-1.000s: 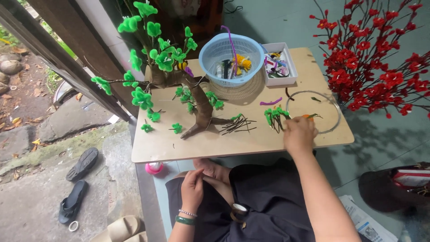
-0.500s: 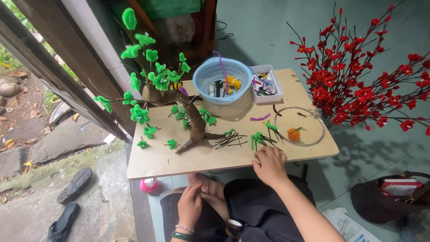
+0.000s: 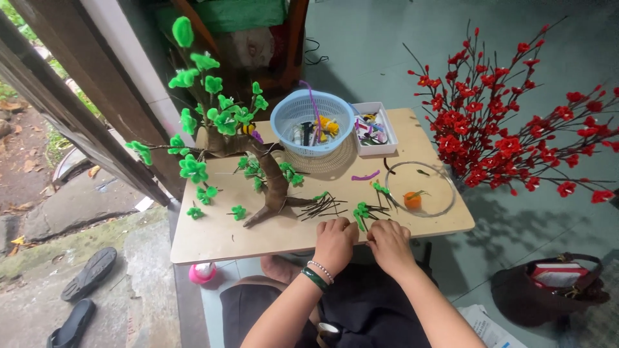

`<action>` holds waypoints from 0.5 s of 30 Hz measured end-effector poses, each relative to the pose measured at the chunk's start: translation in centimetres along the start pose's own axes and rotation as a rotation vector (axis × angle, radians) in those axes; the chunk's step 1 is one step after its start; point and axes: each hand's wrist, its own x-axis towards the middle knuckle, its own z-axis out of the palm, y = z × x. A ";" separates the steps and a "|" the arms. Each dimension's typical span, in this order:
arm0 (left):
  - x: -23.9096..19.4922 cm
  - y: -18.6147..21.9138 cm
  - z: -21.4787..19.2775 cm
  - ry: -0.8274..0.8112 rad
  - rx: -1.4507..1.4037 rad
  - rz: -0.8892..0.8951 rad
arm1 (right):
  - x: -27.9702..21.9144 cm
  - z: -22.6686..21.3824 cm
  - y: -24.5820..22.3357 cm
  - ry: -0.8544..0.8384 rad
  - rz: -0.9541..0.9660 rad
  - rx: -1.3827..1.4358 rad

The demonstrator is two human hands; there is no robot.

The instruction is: Assembling a decorative artificial tree by manually attaching green leaf clusters to the branches.

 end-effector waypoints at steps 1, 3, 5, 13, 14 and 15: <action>0.2 0.3 0.0 0.000 -0.004 0.004 | 0.1 -0.2 0.3 0.002 0.004 -0.003; 0.0 0.7 -0.3 -0.011 -0.105 -0.039 | 0.0 -0.4 0.6 0.008 0.008 0.037; -0.5 0.5 -0.3 -0.062 -0.117 -0.044 | 0.2 -0.3 1.1 -0.032 0.061 0.057; -2.5 3.3 -3.5 0.070 -0.576 -0.423 | 0.6 -1.3 0.2 0.226 0.093 0.336; -2.9 3.0 -3.0 -0.049 -1.001 -0.721 | 0.1 -2.1 -1.1 0.266 0.065 0.370; -3.2 2.6 -2.5 -0.171 -1.424 -1.023 | -0.4 -2.7 -2.4 0.306 0.036 0.405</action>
